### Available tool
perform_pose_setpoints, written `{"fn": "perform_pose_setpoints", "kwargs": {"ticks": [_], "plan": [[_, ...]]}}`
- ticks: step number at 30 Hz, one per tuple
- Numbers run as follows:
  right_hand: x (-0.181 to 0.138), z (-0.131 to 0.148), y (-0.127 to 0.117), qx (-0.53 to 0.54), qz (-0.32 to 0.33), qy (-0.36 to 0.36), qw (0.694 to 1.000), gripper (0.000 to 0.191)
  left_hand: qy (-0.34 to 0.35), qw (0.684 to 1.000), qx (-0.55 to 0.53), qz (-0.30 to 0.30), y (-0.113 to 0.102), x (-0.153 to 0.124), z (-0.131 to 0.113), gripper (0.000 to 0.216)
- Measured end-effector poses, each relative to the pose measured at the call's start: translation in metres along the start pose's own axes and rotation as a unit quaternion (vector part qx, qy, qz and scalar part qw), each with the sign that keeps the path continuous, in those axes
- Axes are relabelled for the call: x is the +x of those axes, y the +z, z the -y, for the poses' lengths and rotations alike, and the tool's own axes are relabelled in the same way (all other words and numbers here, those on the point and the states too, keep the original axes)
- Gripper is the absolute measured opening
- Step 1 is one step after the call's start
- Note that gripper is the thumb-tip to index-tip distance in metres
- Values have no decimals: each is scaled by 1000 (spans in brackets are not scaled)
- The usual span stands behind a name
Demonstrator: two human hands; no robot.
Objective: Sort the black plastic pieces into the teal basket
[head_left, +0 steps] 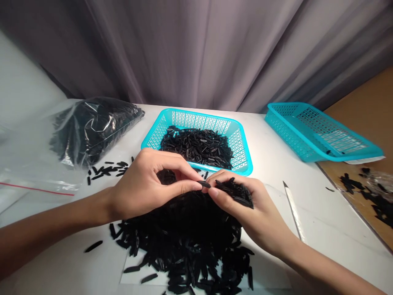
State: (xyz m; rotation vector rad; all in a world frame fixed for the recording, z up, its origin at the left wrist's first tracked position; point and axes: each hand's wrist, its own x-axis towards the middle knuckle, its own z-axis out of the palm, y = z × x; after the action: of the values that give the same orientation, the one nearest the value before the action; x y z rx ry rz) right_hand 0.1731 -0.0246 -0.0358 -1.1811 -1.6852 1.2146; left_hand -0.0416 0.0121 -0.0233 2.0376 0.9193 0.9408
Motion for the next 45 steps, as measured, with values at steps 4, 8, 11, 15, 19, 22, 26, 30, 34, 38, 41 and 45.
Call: {"fn": "perform_pose_setpoints", "kwargs": {"ticks": [4, 8, 11, 15, 19, 22, 26, 30, 34, 38, 41, 45], "plan": [[3, -6, 3, -62, 25, -54, 996, 9, -8, 999, 17, -31, 3, -1, 3, 3], [3, -15, 4, -133, 58, -92, 985, 7, -11, 999, 12, -34, 6, 0, 6, 2], [0, -16, 3, -179, 97, -98, 974, 43, -20, 999, 13, -39, 7, 0, 6, 1], [-4, -8, 3, -143, 95, -87, 981, 66, -15, 1000, 15, -22, 9, -3, 6, 4], [-3, -4, 2, -62, 34, -72, 995, 21, 17, 999, 29, -14, 13, -5, 9, 3], [1, -8, 3, -49, 40, -45, 997, 18, 34, 999, 32, -3, 16, -7, 14, 2], [4, -7, 1, -54, 46, -37, 997, 21, 52, 995, 82, 6, 20, -12, 21, 6], [-1, 3, -25, -83, -11, -38, 996, 25, 95, 974, 194, 73, 24, -19, 31, 40], [-30, 0, -97, -298, -199, -5, 934, 30, 167, 923, 305, 165, 33, -27, 45, 72], [-73, -24, -190, -464, -377, 125, 792, 25, 175, 918, 312, 172, 39, -28, 53, 65], [-94, -41, -222, -456, -401, 158, 779, 25, 159, 927, 290, 175, 39, -26, 53, 56], [-93, -54, -178, -360, -317, 153, 864, 41, 145, 940, 246, 185, 38, -22, 49, 41]]}}
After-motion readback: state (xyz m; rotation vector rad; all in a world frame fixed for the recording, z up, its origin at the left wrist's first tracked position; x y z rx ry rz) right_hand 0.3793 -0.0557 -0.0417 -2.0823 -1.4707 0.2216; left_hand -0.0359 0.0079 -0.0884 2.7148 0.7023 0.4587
